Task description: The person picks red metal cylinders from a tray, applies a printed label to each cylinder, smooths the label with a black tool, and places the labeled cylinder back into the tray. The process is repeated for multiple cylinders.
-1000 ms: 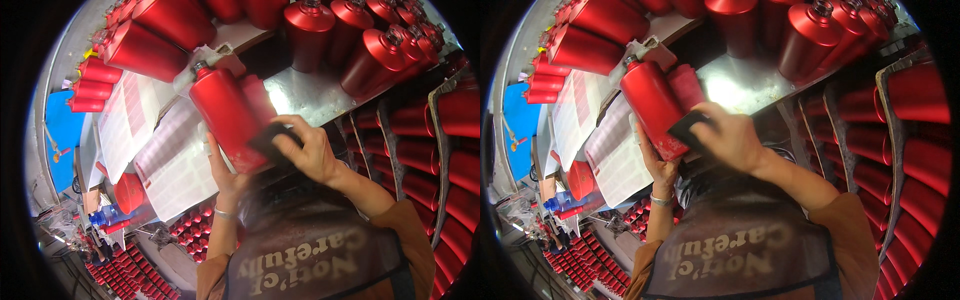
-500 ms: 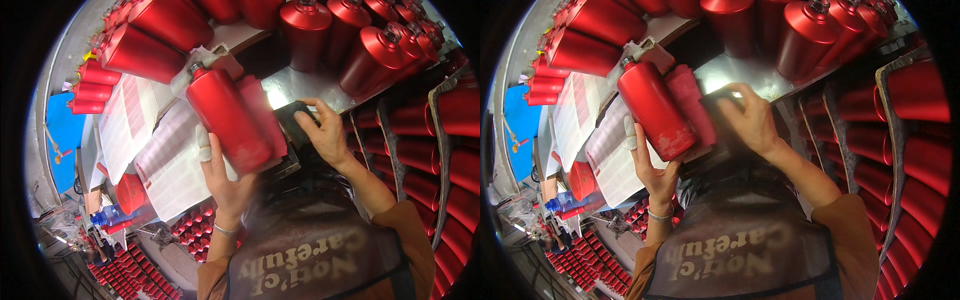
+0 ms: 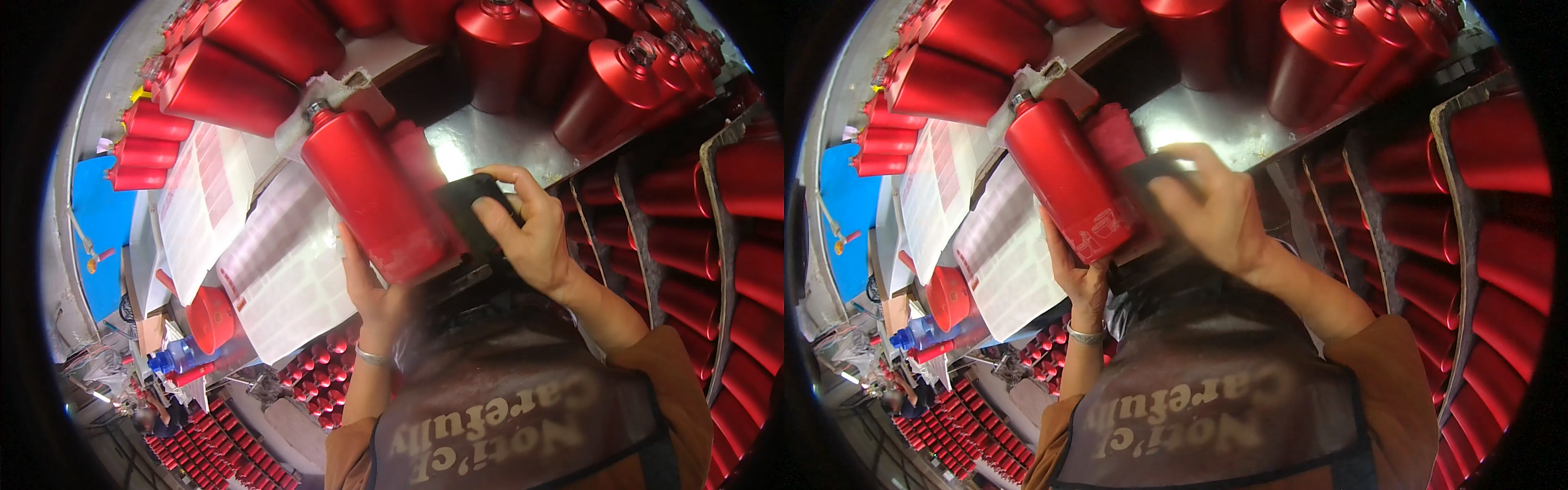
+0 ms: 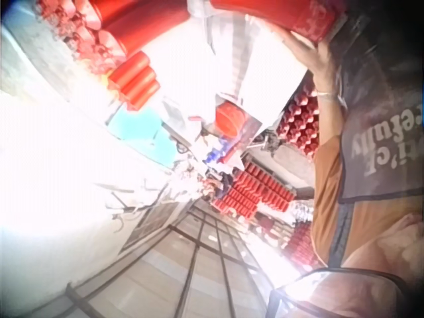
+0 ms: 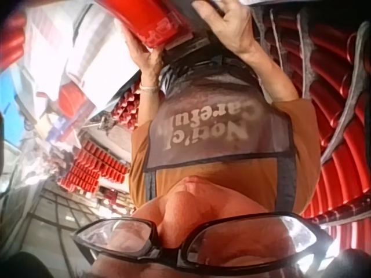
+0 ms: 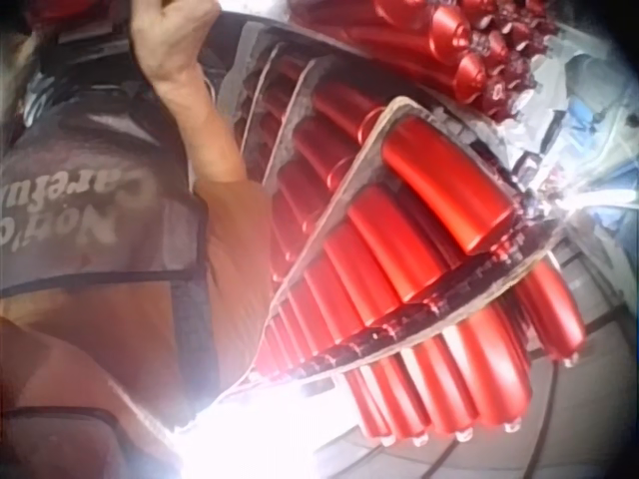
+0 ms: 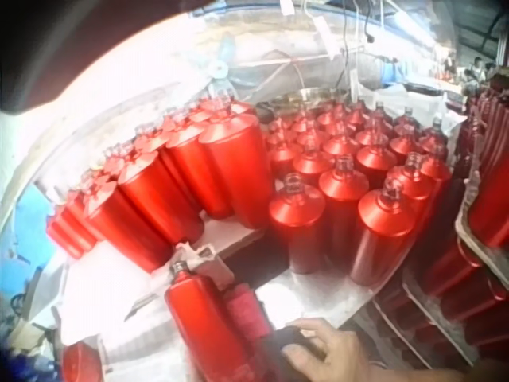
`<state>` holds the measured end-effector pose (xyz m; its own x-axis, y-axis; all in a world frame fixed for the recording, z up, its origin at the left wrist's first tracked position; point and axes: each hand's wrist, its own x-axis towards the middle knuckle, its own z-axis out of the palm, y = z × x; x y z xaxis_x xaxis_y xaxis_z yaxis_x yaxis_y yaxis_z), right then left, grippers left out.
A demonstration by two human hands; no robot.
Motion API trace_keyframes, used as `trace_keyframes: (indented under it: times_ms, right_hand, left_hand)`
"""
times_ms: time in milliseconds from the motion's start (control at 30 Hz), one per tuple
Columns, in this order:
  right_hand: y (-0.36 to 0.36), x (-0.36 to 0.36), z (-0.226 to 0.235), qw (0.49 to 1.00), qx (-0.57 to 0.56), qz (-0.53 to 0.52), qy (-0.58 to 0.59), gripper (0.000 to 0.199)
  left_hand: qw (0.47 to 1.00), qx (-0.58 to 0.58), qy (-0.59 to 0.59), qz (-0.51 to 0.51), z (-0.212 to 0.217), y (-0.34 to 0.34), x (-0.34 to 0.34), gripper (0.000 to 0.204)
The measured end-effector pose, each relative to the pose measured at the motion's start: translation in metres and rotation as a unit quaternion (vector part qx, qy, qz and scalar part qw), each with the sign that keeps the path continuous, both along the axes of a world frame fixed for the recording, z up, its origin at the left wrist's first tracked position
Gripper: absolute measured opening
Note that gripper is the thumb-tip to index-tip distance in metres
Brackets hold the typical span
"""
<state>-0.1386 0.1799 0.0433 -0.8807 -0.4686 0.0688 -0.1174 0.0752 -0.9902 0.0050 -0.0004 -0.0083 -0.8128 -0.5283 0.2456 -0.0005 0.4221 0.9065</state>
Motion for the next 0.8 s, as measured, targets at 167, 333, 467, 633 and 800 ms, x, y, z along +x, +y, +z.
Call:
trace_keyframes:
  times_ms: [167,333,467,633,800]
  right_hand:
    - [-0.007,0.007,0.001,0.979,0.080,0.136,0.132,0.035]
    - [-0.008,0.003,0.002,0.998,0.020,0.006,-0.063,0.031]
    - [-0.008,0.007,0.004,0.980,-0.047,0.100,0.168,0.037]
    - [-0.007,0.005,0.001,0.996,0.057,0.026,-0.066,0.032]
    - [-0.010,0.012,0.002,0.981,-0.059,0.108,0.150,0.034]
  left_hand:
    - [0.998,0.058,0.021,-0.012,-0.002,0.001,0.000,0.105]
    - [0.998,0.044,0.024,-0.023,-0.005,-0.004,-0.002,0.094]
    - [0.998,-0.025,-0.039,-0.030,-0.007,-0.013,0.004,0.086]
    - [0.996,-0.034,-0.065,-0.045,-0.011,-0.024,0.009,0.073]
    - [0.991,0.033,-0.118,-0.050,-0.009,-0.026,0.010,0.063]
